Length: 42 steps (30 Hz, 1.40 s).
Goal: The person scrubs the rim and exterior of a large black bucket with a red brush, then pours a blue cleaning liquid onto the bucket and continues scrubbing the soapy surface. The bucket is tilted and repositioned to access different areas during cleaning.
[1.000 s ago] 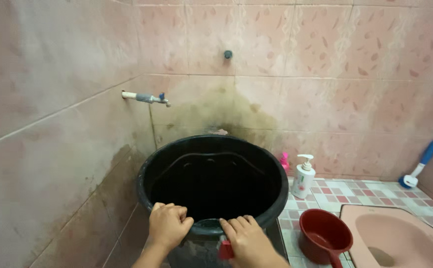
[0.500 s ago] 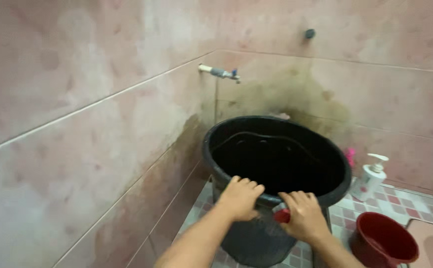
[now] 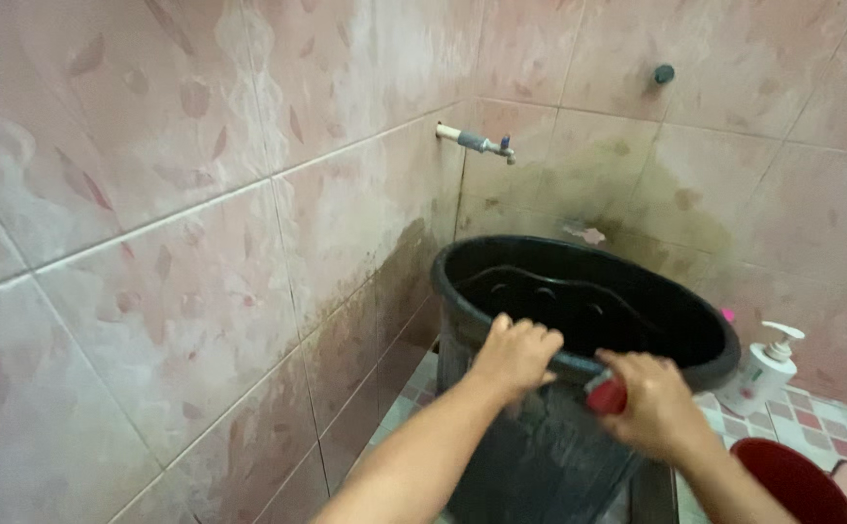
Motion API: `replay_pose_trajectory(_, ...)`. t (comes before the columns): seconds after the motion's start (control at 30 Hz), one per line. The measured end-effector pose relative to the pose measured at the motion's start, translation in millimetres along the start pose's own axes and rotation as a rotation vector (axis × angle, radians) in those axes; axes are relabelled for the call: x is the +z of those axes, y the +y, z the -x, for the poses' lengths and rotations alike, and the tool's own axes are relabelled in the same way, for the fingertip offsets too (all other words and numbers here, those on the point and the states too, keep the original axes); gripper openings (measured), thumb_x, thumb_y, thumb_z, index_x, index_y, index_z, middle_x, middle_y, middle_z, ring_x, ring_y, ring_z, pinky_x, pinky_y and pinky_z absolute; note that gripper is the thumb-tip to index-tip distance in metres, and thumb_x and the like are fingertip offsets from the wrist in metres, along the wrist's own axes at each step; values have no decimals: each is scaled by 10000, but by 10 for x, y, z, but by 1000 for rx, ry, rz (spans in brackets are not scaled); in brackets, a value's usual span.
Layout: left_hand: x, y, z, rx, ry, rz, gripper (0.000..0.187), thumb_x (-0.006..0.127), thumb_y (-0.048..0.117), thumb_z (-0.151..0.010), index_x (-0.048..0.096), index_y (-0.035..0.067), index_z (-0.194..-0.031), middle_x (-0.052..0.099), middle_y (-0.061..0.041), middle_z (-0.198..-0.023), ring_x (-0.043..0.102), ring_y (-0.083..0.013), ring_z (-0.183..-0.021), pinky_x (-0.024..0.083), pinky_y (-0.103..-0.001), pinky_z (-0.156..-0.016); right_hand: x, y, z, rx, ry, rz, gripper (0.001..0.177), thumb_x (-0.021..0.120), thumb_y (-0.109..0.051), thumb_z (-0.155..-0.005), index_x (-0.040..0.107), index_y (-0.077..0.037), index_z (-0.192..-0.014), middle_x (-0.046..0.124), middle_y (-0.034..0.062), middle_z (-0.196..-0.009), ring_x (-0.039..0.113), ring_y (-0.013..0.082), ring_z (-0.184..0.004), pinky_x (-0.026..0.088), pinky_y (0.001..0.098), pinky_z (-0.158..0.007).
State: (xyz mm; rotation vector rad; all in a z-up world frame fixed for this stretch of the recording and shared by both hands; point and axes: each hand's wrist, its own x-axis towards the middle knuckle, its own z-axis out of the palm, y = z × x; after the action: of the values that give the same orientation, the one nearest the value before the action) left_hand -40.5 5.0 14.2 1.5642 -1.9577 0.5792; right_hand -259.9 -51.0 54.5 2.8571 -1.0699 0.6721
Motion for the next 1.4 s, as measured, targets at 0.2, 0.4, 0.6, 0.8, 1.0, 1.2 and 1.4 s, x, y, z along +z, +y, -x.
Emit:
replay_pose_trajectory(0.2, -235, -166, -577, -128, -35, -29, 346, 814, 388, -773, 684, 154, -992, 738, -52, -974, 684, -284, -1007, 432, -522, -856, -119, 496, 157, 14, 188, -67, 1237, 967, -223, -455, 400, -73, -1543, 318, 164, -1608, 250, 313, -1505, 106, 520, -1237)
replay_pose_trajectory(0.4, -426, -286, -813, -211, -60, 14, 498, 739, 612, -793, 711, 141, -951, 751, -71, -935, 699, -298, -970, 468, -497, -819, 10, 671, 539, 106, 86, -79, 1273, 988, -190, -489, 318, -63, -1564, 241, 184, -1666, 151, 307, -1527, 84, 517, -1220)
replay_pose_trajectory(0.6, -546, -346, -1050, -327, -143, 15, 576, 704, 701, -766, 750, 166, -976, 779, -101, -954, 718, -321, -967, 496, -501, -877, 176, 676, 474, -14, 133, -175, 1184, 914, -128, -451, 363, -14, -1492, 299, 202, -1616, 230, 327, -1529, 158, 485, -1242)
replay_pose_trajectory(0.8, -559, -453, -1193, -430, -206, 21, 616, 706, 729, -745, 757, 170, -1000, 759, -122, -1002, 707, -354, -988, 540, -491, -836, 282, 564, 406, 98, -24, -228, 1190, 949, -158, -519, 362, -84, -1552, 321, 127, -1646, 296, 269, -1491, 187, 462, -1230)
replay_pose_trajectory(1.0, -532, -670, -1021, -561, -147, 24, 636, 721, 722, -761, 756, 124, -974, 756, -135, -1004, 713, -347, -996, 556, -481, -813, 301, 584, 515, 139, -72, -179, 1139, 945, -162, -509, 420, -104, -1519, 386, 118, -1614, 275, 269, -1503, 173, 497, -1230)
replay_pose_trajectory(1.2, -519, -612, -958, -634, -60, 10, 507, 714, 618, -827, 764, 132, -964, 767, -120, -984, 716, -338, -987, 516, -518, -847, 263, 584, 528, 26, -58, -129, 1098, 934, -179, -498, 457, -99, -1484, 450, 128, -1574, 295, 270, -1489, 194, 524, -1214)
replay_pose_trajectory(1.4, -498, -500, -1003, -685, -45, -10, 411, 762, 506, -830, 755, 135, -1008, 760, -128, -1007, 707, -334, -1009, 493, -515, -894, 44, 484, 562, 7, -44, -74, 1033, 929, -186, -539, 477, -95, -1463, 464, 155, -1552, 346, 294, -1450, 216, 539, -1202)
